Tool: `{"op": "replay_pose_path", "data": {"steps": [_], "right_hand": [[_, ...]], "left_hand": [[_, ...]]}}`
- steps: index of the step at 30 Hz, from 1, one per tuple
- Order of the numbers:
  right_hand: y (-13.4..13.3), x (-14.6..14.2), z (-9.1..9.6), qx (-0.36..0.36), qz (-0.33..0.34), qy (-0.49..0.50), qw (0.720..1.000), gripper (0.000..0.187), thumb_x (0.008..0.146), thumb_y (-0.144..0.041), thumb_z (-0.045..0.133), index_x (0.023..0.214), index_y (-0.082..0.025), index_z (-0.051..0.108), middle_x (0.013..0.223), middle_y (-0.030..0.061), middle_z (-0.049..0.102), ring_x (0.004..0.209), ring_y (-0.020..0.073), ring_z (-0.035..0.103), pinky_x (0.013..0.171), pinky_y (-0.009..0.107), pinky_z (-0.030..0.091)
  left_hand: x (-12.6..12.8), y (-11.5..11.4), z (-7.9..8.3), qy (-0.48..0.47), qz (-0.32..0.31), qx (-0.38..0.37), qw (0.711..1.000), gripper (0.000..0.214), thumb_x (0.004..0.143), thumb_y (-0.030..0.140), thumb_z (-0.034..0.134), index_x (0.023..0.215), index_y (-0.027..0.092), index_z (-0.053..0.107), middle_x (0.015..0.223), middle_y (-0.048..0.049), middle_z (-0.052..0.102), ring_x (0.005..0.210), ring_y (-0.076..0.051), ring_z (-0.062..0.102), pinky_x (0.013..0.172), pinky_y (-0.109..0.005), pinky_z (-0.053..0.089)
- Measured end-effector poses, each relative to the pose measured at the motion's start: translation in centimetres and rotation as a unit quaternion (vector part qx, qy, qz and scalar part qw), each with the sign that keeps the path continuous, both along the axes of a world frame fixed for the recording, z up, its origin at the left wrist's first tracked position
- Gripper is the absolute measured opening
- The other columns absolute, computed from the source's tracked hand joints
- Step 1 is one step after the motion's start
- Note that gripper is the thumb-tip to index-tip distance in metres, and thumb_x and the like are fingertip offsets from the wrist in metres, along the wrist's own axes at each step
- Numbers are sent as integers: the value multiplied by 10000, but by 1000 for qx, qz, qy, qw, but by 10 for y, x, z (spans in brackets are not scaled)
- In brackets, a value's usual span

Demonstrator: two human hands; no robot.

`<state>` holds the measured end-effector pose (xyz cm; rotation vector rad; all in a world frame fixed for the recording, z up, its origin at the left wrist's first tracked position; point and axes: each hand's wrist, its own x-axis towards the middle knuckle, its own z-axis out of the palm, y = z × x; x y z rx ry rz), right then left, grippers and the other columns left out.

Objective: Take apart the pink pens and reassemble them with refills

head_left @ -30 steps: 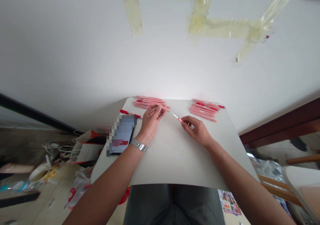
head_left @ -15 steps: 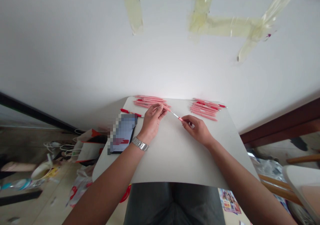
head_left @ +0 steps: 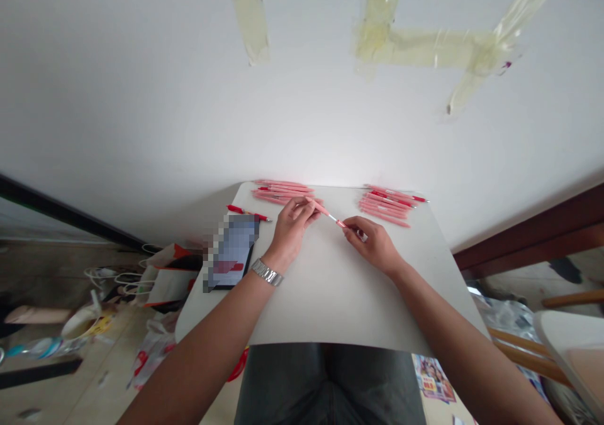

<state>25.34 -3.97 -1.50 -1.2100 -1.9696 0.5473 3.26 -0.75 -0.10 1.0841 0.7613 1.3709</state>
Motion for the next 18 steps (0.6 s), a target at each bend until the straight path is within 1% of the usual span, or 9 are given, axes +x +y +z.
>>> {"op": "replay_pose_path", "data": {"steps": [7,13,18], "right_hand": [[0,0,1,-1,-3,-3,1000,199,1024,-366,555,1057,-222,689,821,26,682,689,159,579,666,293,463],[-2,-1,3,-4,-2,-3,1000,201,1028,-364,551,1070,-223,688,823,28,683,690,160,575,663,296,464],[-3,-1,3,-4,-1,-2,1000,207,1032,-371,544,1071,-226,687,826,29,683,692,162,577,671,299,470]], "left_hand": [[3,-3,-3,-1,-15,-6,1000,293,890,426,783,1029,209,646,1251,-99,712,1146,-212,703,1054,-423,553],[7,-5,-7,5,-22,-9,1000,290,888,422,787,1050,220,655,1185,-78,721,1167,-225,702,1047,-421,562],[8,-7,-6,8,-31,-2,999,301,891,421,786,1070,219,653,1165,-80,735,1175,-230,699,1069,-441,553]]}}
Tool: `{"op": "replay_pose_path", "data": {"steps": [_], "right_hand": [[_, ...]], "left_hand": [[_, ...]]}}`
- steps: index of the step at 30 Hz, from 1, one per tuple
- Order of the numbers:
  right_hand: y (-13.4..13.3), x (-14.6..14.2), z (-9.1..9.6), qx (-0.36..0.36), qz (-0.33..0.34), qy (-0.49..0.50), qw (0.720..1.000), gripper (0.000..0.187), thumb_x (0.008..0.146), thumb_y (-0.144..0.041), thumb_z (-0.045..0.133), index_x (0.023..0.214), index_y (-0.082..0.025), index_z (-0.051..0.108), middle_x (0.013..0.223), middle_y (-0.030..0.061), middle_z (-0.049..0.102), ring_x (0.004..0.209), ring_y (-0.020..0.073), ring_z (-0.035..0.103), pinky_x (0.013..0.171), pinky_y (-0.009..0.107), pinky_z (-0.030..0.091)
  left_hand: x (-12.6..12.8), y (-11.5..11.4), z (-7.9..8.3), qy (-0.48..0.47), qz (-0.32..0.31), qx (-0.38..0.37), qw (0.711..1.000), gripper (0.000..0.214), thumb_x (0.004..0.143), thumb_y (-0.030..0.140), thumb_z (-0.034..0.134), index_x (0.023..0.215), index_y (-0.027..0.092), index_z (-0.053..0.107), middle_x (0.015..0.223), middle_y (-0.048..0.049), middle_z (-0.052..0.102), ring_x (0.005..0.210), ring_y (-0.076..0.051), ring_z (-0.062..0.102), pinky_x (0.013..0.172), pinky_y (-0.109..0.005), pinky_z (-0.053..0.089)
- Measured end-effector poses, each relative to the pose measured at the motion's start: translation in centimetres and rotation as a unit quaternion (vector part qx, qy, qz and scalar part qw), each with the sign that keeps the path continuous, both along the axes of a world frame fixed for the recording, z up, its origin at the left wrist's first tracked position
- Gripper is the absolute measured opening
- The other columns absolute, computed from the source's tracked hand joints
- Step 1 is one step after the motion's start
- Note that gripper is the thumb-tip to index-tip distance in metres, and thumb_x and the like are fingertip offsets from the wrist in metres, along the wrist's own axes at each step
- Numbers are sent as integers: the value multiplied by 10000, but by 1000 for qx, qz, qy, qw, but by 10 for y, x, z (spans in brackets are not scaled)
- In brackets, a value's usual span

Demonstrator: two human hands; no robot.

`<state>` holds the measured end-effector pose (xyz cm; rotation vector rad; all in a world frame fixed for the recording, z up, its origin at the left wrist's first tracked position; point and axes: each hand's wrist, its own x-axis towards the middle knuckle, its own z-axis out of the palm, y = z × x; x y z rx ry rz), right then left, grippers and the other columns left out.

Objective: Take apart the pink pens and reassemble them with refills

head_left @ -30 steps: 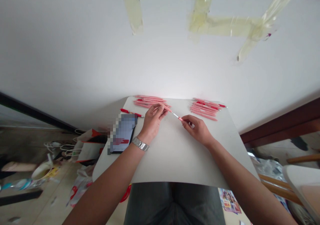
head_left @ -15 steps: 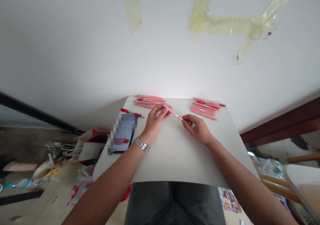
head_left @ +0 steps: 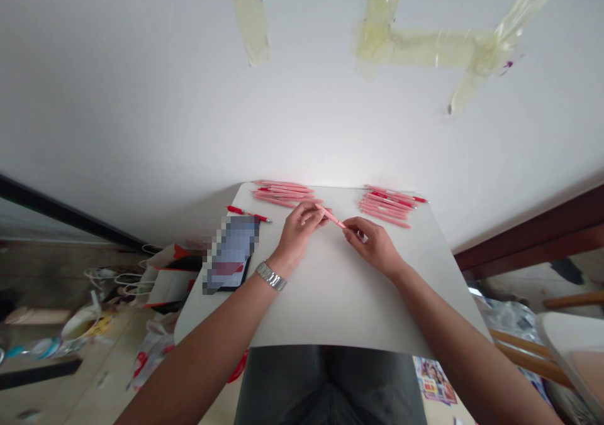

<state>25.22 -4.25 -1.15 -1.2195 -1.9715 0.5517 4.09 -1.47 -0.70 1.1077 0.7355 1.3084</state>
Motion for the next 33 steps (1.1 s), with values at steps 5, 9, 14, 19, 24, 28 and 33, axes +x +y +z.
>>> {"op": "replay_pose_path", "data": {"steps": [5,9,14,19,24,28,33], "right_hand": [[0,0,0,0,3,3,1000,193,1031,-361,546,1072,-233,684,831,29,683,697,165,583,671,300,468],[0,0,-1,-3,4,6,1000,189,1032,-355,548,1081,-230,680,838,31,682,703,166,584,671,300,463],[0,-1,0,-3,8,7,1000,202,1036,-366,540,1084,-228,679,845,36,680,706,171,583,674,306,463],[0,-2,2,8,11,6,1000,192,1039,-349,541,1084,-224,680,838,32,679,706,164,580,676,294,460],[0,-1,-1,18,10,10,1000,211,1042,-365,537,1083,-212,676,829,31,677,684,156,571,663,285,458],[1,-1,-3,14,11,12,1000,207,1046,-360,535,1098,-210,668,838,29,674,689,154,568,666,285,453],[1,-1,-2,4,21,18,1000,225,1073,-361,485,1113,-216,652,859,37,683,739,169,609,701,295,464]], "left_hand": [[1,-1,0,3,-17,-1,1000,303,899,418,780,1081,215,648,1111,-83,750,1178,-234,697,1076,-444,546],[1,0,-1,-4,-23,-9,1000,314,895,413,784,1094,209,651,1096,-84,748,1170,-234,699,1074,-449,547],[0,-2,1,5,-36,-6,999,322,887,413,792,1105,210,671,1108,-85,744,1134,-223,700,1072,-449,548],[-1,-4,4,32,-56,6,998,252,903,408,773,993,190,684,1117,-90,731,1108,-224,697,1040,-425,561],[0,-5,3,38,-66,13,997,243,929,402,748,996,179,677,1125,-102,737,1141,-243,693,1029,-427,567],[0,-5,3,39,-69,18,997,248,939,408,737,994,174,677,1132,-111,745,1158,-255,695,1028,-432,569],[-1,-5,4,39,-73,18,996,266,941,429,729,984,170,685,1121,-129,760,1224,-284,679,1045,-449,557]]}}
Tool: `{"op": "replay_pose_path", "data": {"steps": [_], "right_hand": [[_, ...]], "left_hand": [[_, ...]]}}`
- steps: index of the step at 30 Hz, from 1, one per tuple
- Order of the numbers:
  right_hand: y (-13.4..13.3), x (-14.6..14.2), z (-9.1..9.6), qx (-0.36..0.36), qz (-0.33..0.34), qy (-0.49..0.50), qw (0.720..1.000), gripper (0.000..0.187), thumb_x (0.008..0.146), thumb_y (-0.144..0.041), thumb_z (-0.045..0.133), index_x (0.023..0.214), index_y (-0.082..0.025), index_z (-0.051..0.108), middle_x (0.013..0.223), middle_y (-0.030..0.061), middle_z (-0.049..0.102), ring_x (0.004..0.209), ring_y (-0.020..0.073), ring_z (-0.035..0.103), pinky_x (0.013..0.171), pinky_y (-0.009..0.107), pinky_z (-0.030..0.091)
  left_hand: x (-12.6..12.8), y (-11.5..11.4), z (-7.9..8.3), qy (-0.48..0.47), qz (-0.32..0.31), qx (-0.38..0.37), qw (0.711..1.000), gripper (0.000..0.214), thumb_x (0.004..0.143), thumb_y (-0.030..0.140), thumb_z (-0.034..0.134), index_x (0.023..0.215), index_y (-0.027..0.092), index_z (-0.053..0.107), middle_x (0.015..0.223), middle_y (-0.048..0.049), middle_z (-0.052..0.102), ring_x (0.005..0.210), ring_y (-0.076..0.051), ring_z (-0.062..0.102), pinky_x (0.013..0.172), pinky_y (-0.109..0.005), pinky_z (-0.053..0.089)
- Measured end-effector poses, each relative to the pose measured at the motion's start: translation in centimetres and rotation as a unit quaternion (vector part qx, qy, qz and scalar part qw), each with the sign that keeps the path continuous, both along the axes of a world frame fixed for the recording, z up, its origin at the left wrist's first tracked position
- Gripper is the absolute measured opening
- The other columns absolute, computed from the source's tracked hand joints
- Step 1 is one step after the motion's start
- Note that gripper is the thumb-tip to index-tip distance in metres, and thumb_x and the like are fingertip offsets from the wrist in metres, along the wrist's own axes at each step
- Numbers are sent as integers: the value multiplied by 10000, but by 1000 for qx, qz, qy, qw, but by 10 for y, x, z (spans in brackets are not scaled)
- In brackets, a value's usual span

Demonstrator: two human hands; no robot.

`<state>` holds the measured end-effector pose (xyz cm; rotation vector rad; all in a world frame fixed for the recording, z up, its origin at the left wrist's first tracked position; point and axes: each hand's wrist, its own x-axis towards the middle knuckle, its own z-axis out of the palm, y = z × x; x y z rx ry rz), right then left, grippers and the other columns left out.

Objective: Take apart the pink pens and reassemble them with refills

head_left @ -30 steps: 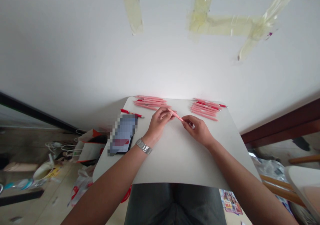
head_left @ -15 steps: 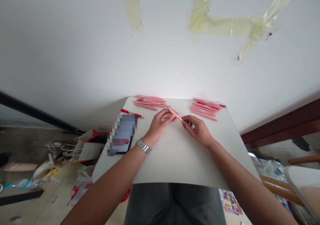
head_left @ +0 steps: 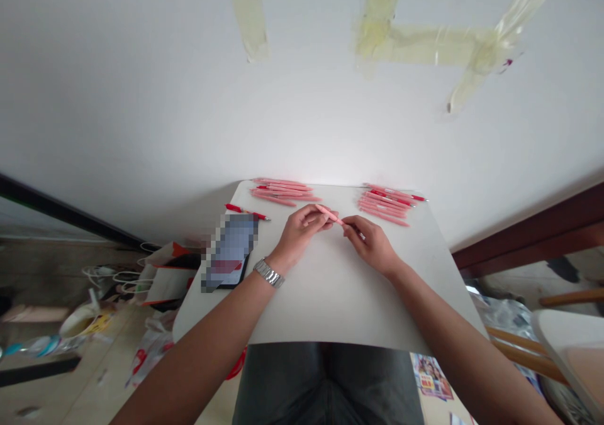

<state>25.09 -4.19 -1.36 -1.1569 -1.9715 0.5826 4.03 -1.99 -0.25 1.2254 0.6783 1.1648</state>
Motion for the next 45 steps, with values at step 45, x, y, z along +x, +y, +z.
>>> {"op": "replay_pose_path", "data": {"steps": [45], "right_hand": [[1,1,-3,27,-59,19,998,194,1027,-409,572,1081,-229,624,938,60,725,742,174,638,660,296,505]], "left_hand": [[1,5,-4,-41,43,-32,998,326,883,447,797,1052,200,670,1076,-101,786,1192,-266,709,996,-395,537]]}}
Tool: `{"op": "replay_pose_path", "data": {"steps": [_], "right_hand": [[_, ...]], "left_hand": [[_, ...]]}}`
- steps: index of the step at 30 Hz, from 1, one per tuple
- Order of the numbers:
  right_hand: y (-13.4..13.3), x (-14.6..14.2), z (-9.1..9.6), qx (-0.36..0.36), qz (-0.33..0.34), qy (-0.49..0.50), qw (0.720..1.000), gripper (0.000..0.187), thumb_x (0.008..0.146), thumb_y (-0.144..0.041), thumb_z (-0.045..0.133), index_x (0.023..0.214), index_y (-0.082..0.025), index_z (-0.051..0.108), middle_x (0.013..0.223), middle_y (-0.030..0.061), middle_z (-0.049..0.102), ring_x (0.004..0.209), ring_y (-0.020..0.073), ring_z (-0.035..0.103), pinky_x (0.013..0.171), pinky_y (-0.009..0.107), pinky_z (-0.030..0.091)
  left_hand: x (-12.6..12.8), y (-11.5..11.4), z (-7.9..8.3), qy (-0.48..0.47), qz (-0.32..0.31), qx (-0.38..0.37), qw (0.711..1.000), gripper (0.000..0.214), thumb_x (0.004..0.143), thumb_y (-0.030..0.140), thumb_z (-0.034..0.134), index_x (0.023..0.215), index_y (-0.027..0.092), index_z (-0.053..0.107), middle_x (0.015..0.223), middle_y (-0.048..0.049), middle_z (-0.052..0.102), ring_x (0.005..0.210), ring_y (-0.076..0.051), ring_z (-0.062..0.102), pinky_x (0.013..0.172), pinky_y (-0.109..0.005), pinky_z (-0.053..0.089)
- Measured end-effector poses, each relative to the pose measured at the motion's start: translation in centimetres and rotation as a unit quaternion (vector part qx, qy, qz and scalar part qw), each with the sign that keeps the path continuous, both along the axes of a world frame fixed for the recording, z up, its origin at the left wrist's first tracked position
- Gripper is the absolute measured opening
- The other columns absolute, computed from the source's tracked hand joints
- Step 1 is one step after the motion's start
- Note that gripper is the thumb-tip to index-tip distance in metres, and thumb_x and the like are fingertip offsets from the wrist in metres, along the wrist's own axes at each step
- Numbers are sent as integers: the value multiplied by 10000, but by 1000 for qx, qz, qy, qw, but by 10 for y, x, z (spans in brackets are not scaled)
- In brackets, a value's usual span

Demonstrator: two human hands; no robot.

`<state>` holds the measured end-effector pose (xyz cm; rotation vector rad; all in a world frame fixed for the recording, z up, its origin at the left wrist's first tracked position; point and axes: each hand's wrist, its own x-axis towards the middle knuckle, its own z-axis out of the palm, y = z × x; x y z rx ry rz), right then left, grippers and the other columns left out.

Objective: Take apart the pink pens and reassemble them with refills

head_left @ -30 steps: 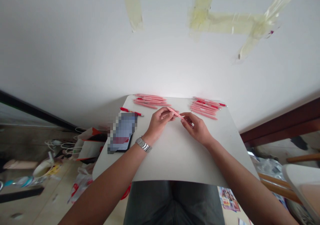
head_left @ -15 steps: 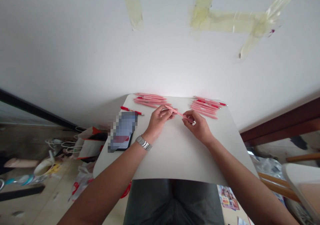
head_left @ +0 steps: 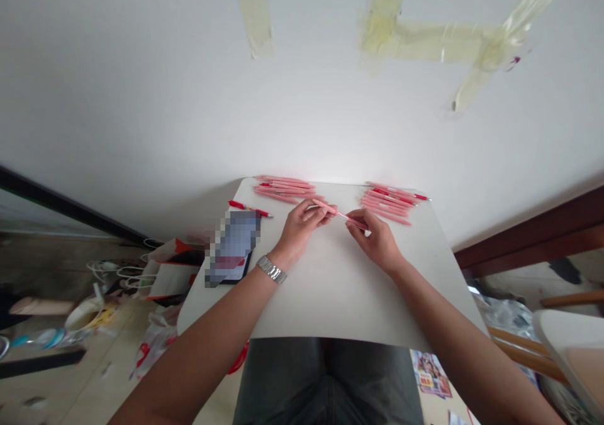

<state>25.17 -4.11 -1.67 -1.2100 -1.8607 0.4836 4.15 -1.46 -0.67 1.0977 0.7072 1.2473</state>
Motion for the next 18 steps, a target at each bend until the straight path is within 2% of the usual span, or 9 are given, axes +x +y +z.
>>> {"op": "replay_pose_path", "data": {"steps": [6,13,18], "right_hand": [[-1,1,-1,-42,16,26,999,241,1059,-451,521,1079,-230,616,866,44,732,740,173,676,672,284,521],[-2,0,1,-47,19,24,998,252,1065,-455,510,1071,-225,614,853,42,738,730,166,679,660,273,519],[-2,0,0,-47,15,22,999,275,1060,-481,510,1061,-228,618,840,40,736,714,168,679,659,277,527]], "left_hand": [[1,-1,0,-5,-7,3,1000,336,880,445,801,1071,203,668,1098,-102,784,1196,-265,707,1004,-403,538],[0,0,0,-4,-8,-5,1000,312,889,414,797,1072,197,669,1067,-101,785,1192,-263,705,1005,-410,546],[0,-2,2,11,1,-3,1000,301,889,453,788,1002,191,691,1068,-103,781,1186,-268,704,1010,-420,552]]}}
